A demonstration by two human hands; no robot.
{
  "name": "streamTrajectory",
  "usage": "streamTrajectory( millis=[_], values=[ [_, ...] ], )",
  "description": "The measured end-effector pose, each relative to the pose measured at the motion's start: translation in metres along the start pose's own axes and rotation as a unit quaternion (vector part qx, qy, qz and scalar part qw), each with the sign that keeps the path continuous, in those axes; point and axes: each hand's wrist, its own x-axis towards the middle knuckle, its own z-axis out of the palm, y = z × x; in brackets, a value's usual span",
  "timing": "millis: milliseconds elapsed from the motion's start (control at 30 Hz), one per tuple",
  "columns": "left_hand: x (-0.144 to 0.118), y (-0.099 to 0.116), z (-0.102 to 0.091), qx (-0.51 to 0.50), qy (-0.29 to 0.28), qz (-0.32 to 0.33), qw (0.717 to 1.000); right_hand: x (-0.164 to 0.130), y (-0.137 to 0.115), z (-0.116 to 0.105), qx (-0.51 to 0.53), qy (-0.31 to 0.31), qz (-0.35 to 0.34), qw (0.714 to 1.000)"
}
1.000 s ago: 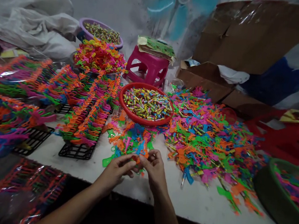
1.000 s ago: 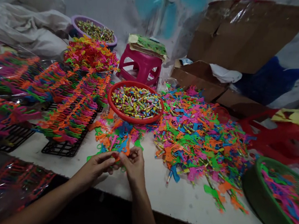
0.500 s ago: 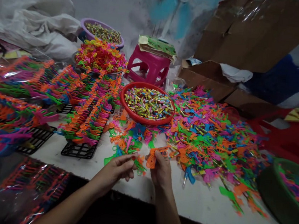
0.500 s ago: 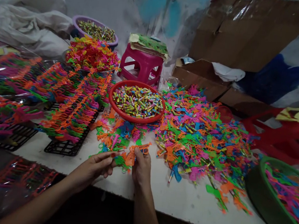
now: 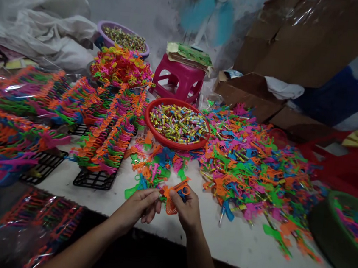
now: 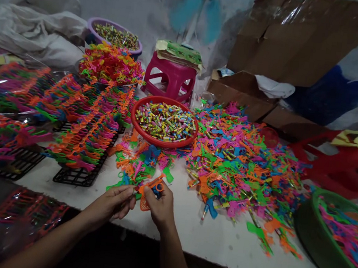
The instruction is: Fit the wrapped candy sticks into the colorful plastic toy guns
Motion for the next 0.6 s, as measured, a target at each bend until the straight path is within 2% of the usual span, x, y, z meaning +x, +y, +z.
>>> streamTrajectory(
  millis=[200, 300, 367, 400, 467, 500, 533, 567, 600],
  values=[
    [-0.006, 0.002, 0.003, 0.131, 0.002, 0.036, 0.991, -0.01, -0.001, 0.005, -0.001, -0.004, 0.001, 1.0],
    [-0.005, -0.001, 0.008, 0.153, -0.012, 0.026, 0.988, -0.013, 0.001, 0.01, 0.025, 0.003, 0.013, 1.0],
    [-0.002, -0.005, 0.009, 0.173, -0.01, 0.041, 0.984, -0.007, 0.003, 0.001, 0.019, 0.006, 0.02, 1.0],
    [0.001, -0.006, 0.007, 0.201, 0.004, 0.066, 0.977, -0.001, 0.004, -0.011, -0.001, 0.021, 0.022, 1.0],
    [0.005, -0.01, -0.002, 0.3, 0.06, 0.139, 0.942, 0.017, 0.003, -0.051, -0.074, 0.111, 0.017, 0.991],
    [0.007, -0.014, -0.01, 0.363, 0.102, 0.179, 0.909, 0.028, 0.001, -0.078, -0.117, 0.197, 0.015, 0.973],
    [0.008, -0.018, -0.019, 0.426, 0.139, 0.208, 0.869, 0.039, -0.002, -0.107, -0.164, 0.299, 0.004, 0.94],
    [0.009, -0.024, -0.028, 0.489, 0.168, 0.228, 0.825, 0.05, -0.005, -0.135, -0.225, 0.401, -0.016, 0.888],
    [0.01, -0.031, -0.037, 0.545, 0.191, 0.233, 0.782, 0.061, -0.008, -0.16, -0.305, 0.455, -0.028, 0.836]
  ],
)
